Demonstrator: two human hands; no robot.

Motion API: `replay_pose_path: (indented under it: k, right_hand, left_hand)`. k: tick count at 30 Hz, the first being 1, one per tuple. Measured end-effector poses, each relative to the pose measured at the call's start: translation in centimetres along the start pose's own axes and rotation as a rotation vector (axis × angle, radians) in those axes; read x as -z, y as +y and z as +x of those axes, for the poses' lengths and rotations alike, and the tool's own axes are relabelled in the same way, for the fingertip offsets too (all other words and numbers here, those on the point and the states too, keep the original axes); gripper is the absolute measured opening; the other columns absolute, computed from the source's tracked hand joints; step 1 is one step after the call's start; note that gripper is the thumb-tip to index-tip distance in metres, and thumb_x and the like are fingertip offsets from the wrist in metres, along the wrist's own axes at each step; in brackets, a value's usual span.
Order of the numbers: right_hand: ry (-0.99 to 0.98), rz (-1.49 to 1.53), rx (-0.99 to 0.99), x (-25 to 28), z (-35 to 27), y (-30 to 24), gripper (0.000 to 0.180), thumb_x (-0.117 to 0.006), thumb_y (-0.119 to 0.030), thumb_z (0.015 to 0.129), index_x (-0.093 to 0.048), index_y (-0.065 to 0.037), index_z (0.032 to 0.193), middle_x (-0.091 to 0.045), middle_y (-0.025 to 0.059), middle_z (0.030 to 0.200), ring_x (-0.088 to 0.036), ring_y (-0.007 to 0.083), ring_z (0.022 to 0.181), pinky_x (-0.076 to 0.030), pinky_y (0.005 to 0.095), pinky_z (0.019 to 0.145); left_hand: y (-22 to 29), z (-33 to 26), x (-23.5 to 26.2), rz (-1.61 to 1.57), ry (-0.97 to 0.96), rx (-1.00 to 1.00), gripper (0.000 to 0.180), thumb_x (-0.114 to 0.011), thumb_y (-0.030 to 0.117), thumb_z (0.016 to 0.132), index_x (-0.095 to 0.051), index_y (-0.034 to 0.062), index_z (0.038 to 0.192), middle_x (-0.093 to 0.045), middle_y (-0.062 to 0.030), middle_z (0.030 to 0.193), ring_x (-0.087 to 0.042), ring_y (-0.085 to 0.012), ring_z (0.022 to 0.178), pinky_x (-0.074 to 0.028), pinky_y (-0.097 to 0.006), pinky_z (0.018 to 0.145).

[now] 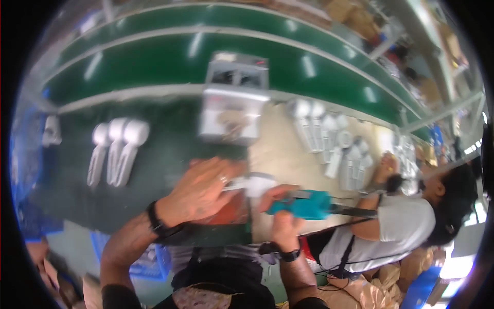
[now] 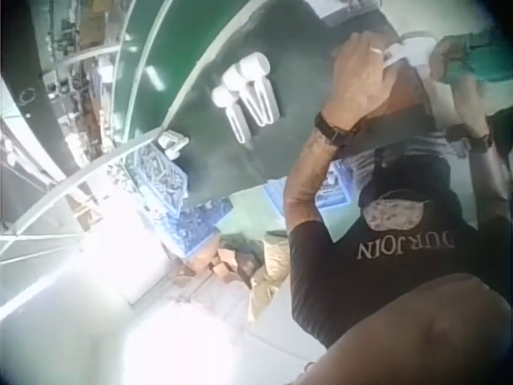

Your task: Assembling white plastic product components using a pneumatic screwdriver on an assembly line.

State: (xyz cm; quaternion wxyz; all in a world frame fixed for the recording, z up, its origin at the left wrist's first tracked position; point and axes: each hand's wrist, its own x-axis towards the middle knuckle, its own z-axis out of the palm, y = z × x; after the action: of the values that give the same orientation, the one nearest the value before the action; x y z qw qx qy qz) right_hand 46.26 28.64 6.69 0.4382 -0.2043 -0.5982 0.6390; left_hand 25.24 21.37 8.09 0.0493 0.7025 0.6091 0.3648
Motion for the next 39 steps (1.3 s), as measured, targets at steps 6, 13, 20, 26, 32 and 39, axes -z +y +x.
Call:
replay_pose_path:
  k: [6,13,20,26,32,39]
  right_hand:
    - [0.069,-0.077,-0.043,-2.3,1.6,-1.6,0.081,-0.066,-0.071,0.082,-0.05,0.003,0.11,-0.057,0.0106,0.074,-0.057,0.0217,0.065,-0.047,0.0342,0.059]
    - [0.06,0.003,0.042,-4.9,4.7,-3.9,0.078,-0.06,-0.073,0.085,-0.052,0.0,0.11,-0.052,0.0077,0.069,-0.051,0.0187,0.061,-0.042,0.0333,0.056]
    - [0.0,-0.041,0.22,-7.9,13.1,-3.1,0.055,-0.056,-0.05,0.1,-0.054,0.004,0.113,-0.06,0.007,0.075,-0.058,0.015,0.066,-0.045,0.0282,0.057]
    - [-0.075,-0.255,0.31,-9.6,16.6,0.0,0.047,-0.047,-0.044,0.105,-0.054,0.002,0.107,-0.059,0.0078,0.071,-0.058,0.0175,0.065,-0.047,0.031,0.06]
    - [-0.104,-0.232,0.295,-8.8,16.4,1.8,0.045,-0.05,-0.044,0.105,-0.053,0.001,0.106,-0.059,0.0072,0.072,-0.058,0.0164,0.065,-0.048,0.0302,0.059]
    - [-0.146,-0.197,0.153,-7.9,12.1,-0.1,0.057,-0.054,-0.054,0.1,-0.052,0.002,0.108,-0.058,0.008,0.072,-0.057,0.0177,0.064,-0.047,0.0317,0.058]
  left_hand:
    - [-1.0,-0.6,0.2,-0.065,0.066,0.046,0.032,-0.081,0.017,0.075,-0.068,0.0055,0.103,-0.062,-0.0083,0.094,-0.063,-0.029,0.087,-0.054,-0.04,0.073]
    - [-2.5,0.0,0.6,-0.149,-0.102,0.153,0.029,-0.078,0.024,0.081,-0.069,0.0089,0.105,-0.06,-0.0058,0.093,-0.059,-0.0284,0.093,-0.05,-0.039,0.08]
    - [-3.3,-0.7,0.2,-0.25,-0.029,0.09,0.033,-0.078,0.033,0.082,-0.069,0.0108,0.104,-0.059,-0.0044,0.1,-0.057,-0.0263,0.096,-0.049,-0.04,0.084]
    - [-3.3,-1.6,-0.3,-0.086,-0.01,0.041,0.036,-0.077,0.035,0.082,-0.068,0.0112,0.108,-0.058,-0.005,0.1,-0.057,-0.0259,0.095,-0.048,-0.042,0.081]
    - [-3.1,-1.4,-0.4,-0.089,-0.013,0.045,0.036,-0.078,0.031,0.08,-0.067,0.0098,0.108,-0.059,-0.0065,0.103,-0.057,-0.0265,0.096,-0.048,-0.042,0.081]
    - [-3.5,-1.6,-0.8,-0.131,0.05,0.062,0.036,-0.081,0.027,0.077,-0.067,0.0092,0.105,-0.062,-0.0073,0.103,-0.06,-0.027,0.096,-0.048,-0.042,0.082]
